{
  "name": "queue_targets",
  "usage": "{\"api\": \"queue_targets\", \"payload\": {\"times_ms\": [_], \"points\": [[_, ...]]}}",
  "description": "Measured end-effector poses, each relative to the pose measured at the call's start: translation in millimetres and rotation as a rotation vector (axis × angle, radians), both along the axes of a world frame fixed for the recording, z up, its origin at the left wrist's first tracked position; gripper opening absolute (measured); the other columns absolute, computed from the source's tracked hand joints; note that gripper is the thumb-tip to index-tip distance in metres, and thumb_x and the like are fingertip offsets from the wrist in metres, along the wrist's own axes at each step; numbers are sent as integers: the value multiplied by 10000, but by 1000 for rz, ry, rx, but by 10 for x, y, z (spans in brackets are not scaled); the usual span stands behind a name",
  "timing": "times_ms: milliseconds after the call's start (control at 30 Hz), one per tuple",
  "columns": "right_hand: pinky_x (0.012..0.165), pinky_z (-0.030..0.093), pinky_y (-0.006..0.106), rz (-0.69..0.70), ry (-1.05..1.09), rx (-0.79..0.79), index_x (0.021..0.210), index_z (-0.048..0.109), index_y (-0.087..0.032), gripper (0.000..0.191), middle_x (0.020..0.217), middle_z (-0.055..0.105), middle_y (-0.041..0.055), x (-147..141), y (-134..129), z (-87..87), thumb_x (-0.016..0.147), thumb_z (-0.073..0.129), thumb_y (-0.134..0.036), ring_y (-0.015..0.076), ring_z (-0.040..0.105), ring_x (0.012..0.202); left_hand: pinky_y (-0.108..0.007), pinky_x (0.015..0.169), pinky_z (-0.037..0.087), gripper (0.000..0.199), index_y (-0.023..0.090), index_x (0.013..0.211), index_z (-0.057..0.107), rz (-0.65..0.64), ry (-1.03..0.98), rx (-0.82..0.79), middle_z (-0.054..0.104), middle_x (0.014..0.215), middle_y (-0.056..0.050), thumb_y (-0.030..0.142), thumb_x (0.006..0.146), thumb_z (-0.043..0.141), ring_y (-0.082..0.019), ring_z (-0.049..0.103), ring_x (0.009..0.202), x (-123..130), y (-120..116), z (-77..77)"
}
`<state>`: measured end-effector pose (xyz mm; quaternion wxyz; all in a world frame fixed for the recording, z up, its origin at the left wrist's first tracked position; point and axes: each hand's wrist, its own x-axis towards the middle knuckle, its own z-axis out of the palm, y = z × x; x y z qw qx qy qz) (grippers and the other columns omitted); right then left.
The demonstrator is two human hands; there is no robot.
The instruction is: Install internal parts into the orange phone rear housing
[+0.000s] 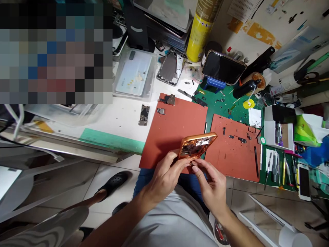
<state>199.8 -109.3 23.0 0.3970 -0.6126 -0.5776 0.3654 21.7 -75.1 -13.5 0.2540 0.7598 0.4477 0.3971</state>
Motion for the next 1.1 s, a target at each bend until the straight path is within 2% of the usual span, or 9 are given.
{"api": "queue_targets", "payload": {"times_ms": [100,167,300,433,600,800,1100], "points": [[794,665,348,102,-238,230,1286,752,-260,324,1062,782,88,68,22,-27,1047,634,-75,211,764,915,-298,1066,642,317,256,1372,671,4,-6,5,673,1226,-61,127,1087,615,-197,742,1180,9,14,33],[763,645,337,140,-276,290,1315,735,-263,392,1050,767,87,94,44,-63,1032,608,-24,202,731,891,-294,1059,646,329,266,1382,669,9,-10,2,678,1228,-59,127,1088,614,-195,746,1174,17,15,45],[756,610,337,199,-326,338,1340,701,-246,448,1054,756,96,112,85,-137,1014,557,25,204,682,880,-283,1042,653,299,263,1345,690,26,-14,-7,686,1209,-56,133,1088,612,-191,759,1146,28,1,37],[758,588,338,224,-395,364,1355,669,-239,457,1034,735,88,169,144,-135,1011,543,35,206,656,881,-296,1037,652,322,272,1379,686,25,0,-13,684,1224,-61,154,1085,628,-199,762,1141,5,-15,-3],[734,533,348,226,-535,401,1356,682,-257,452,1001,680,80,349,241,-78,1018,568,20,215,595,878,-340,1073,636,391,243,1393,676,-4,48,34,637,1327,-101,56,1057,606,-223,730,1224,-45,-30,-51],[670,459,332,327,-668,456,1430,663,-288,462,971,679,65,463,303,-127,1053,563,-39,206,573,837,-362,1067,651,424,241,1350,700,0,68,77,598,1412,-124,-9,1039,557,-256,692,1343,-40,-24,-48],[676,447,349,403,-721,503,1451,629,-276,431,1004,702,74,462,343,-150,1070,584,-80,207,582,827,-387,1108,629,327,215,1398,648,-52,102,89,606,1387,-142,112,1106,543,-271,687,1353,-78,-20,-18]]}}
